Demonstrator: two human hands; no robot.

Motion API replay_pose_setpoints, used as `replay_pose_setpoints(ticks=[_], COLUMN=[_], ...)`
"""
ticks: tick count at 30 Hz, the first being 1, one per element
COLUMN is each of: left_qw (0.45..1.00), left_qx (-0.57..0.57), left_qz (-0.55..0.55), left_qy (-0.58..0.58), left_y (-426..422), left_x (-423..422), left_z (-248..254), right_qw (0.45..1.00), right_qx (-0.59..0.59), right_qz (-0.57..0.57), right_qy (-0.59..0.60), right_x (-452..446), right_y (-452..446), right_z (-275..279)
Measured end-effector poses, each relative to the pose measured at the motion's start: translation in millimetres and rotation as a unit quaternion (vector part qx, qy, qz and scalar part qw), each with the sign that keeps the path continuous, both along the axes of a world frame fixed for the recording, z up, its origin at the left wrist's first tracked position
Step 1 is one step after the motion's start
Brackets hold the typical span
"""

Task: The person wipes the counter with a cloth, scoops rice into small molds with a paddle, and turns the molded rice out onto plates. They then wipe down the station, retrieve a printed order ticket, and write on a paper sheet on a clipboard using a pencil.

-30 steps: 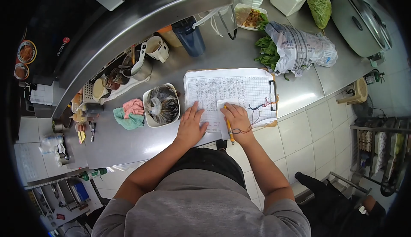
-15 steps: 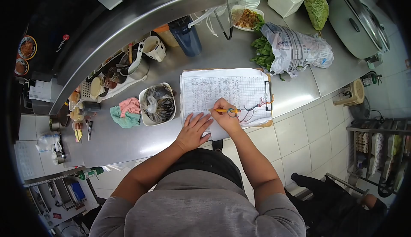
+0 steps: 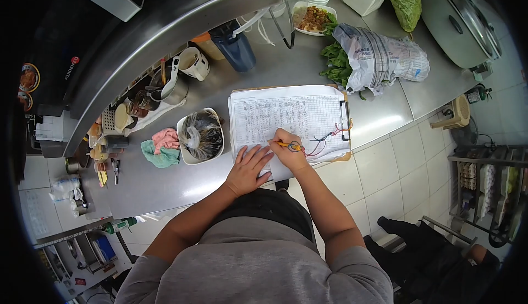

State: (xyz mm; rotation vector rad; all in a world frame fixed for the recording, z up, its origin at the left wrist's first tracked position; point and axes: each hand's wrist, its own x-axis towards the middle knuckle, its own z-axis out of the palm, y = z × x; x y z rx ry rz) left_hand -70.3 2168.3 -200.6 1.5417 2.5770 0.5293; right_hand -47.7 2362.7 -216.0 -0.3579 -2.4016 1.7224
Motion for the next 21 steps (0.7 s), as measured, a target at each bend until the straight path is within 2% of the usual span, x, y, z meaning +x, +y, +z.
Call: replay_pose_setpoints(ticks=[10,21], left_qw=[1.000,1.000], left_qx=[0.000,-0.004], left_qz=[-0.002,-0.003], left_qy=[-0.001,-0.012], left_y=[0.5,0.6], left_x=[-1.9,-1.5], left_z=[2.4,2.5], right_qw=[0.999,0.999], right_qx=[-0.038,-0.001], right_qz=[-0.026,-0.025], right_qy=[0.017,0.022], right_x=[-0.8,0.9], right_y=[-0.6,0.0], right_z=[-4.5,-1.5])
